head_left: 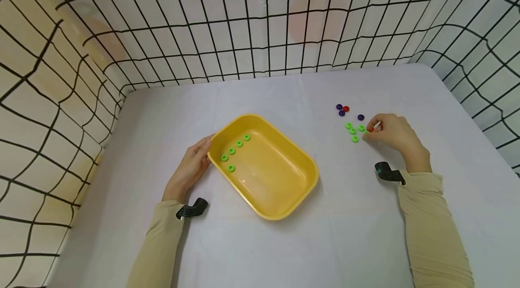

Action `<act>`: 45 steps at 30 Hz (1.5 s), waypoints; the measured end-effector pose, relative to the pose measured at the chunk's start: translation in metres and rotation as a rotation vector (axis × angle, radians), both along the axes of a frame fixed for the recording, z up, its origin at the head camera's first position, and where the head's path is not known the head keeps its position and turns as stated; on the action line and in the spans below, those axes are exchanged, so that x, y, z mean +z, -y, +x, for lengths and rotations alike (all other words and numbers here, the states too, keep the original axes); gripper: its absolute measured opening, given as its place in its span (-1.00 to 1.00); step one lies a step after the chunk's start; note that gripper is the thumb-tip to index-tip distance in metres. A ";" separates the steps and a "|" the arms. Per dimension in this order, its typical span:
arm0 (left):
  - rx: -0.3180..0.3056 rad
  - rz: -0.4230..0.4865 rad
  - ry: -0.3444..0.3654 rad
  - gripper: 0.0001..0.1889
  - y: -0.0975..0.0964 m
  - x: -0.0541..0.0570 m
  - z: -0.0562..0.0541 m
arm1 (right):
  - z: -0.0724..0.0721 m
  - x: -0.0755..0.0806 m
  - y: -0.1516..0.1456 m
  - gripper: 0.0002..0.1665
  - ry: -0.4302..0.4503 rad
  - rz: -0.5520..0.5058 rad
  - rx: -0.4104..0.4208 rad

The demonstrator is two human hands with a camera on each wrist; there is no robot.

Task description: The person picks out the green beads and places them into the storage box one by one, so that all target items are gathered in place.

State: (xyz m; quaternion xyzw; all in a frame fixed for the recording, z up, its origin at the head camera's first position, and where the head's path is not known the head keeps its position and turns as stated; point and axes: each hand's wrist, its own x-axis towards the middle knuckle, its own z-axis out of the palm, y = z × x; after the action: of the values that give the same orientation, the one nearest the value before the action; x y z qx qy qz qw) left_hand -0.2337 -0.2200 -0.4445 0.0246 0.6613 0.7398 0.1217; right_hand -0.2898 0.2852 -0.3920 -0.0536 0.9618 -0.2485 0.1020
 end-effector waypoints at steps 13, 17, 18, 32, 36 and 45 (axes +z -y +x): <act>-0.006 0.014 0.011 -0.35 0.005 -0.006 0.006 | 0.000 -0.014 -0.002 -0.58 0.051 0.012 -0.007; -0.008 0.023 -0.001 -0.35 0.005 -0.006 0.007 | 0.002 -0.014 -0.002 -0.57 0.047 0.014 -0.009; -0.010 0.023 -0.001 -0.35 0.005 -0.006 0.007 | 0.002 -0.013 -0.003 -0.57 0.046 0.015 -0.009; 0.004 0.012 0.001 -0.36 0.007 -0.007 0.008 | 0.004 -0.004 0.006 -0.58 -0.003 0.019 -0.022; -0.004 0.012 -0.001 -0.37 0.007 -0.006 0.009 | 0.007 0.003 0.014 -0.61 -0.039 -0.003 -0.004; -0.037 0.036 -0.031 -0.36 0.001 -0.002 0.000 | 0.008 0.038 0.066 -0.70 -0.180 -0.114 0.088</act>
State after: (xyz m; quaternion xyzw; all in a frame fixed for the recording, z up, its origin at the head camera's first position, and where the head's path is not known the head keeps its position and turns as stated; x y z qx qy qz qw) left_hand -0.2333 -0.2213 -0.4463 0.0504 0.6489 0.7489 0.1245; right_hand -0.2823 0.2196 -0.3538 -0.1235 0.9481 -0.2922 0.0230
